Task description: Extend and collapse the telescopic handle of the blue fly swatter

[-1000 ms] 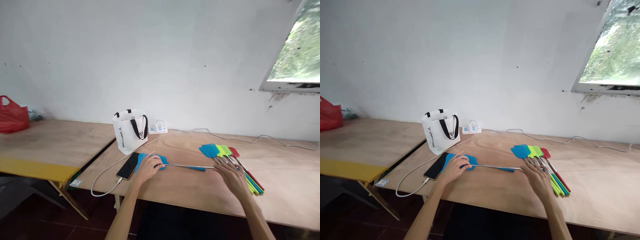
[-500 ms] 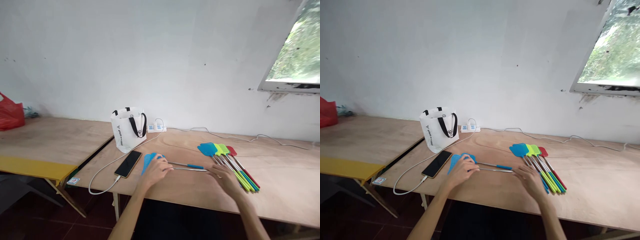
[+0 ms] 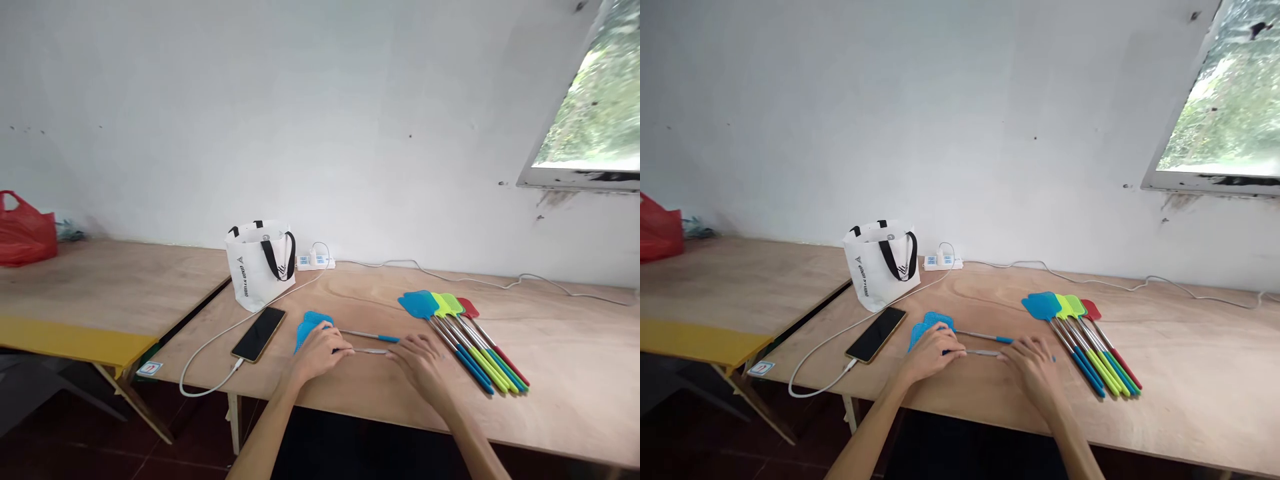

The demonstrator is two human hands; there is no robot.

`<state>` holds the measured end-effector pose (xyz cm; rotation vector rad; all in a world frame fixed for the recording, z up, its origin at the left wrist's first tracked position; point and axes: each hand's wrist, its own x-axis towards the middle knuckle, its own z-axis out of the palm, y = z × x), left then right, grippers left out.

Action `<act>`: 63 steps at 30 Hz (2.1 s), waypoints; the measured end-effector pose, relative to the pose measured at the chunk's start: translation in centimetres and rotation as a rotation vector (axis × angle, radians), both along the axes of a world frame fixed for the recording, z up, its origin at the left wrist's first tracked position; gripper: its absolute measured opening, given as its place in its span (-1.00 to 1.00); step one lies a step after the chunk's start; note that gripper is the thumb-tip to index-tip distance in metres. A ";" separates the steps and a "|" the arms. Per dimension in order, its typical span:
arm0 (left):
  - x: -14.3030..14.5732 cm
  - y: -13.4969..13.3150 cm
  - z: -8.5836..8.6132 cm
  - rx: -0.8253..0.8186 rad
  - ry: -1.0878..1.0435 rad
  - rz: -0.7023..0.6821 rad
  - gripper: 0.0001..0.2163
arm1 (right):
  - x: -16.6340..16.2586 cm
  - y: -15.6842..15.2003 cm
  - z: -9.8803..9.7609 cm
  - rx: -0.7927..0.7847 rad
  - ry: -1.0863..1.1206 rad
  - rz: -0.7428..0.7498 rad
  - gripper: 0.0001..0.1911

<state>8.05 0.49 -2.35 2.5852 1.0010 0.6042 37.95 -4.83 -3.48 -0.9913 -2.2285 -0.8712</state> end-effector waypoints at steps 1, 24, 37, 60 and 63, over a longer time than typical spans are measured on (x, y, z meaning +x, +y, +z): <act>-0.7 0.2 0.2 0.007 -0.001 0.031 -0.77 | 1.8 0.1 -0.1 -0.054 -0.043 -0.071 -0.63; 2.3 -1.0 -0.9 0.114 0.107 -0.037 -0.74 | 5.5 -0.8 -3.8 -0.398 0.393 -0.276 -0.44; -3.3 1.3 -0.4 -0.008 -0.044 0.158 -0.83 | 6.4 0.6 -2.8 -0.247 0.216 -0.019 -0.92; 1.1 0.2 -1.8 -0.084 0.008 0.013 -0.82 | -3.3 0.1 -3.6 -0.512 0.379 0.037 -0.77; 0.6 0.8 -2.3 -0.090 0.003 0.057 -0.77 | -2.6 0.6 -4.0 -0.472 0.419 -0.025 -0.82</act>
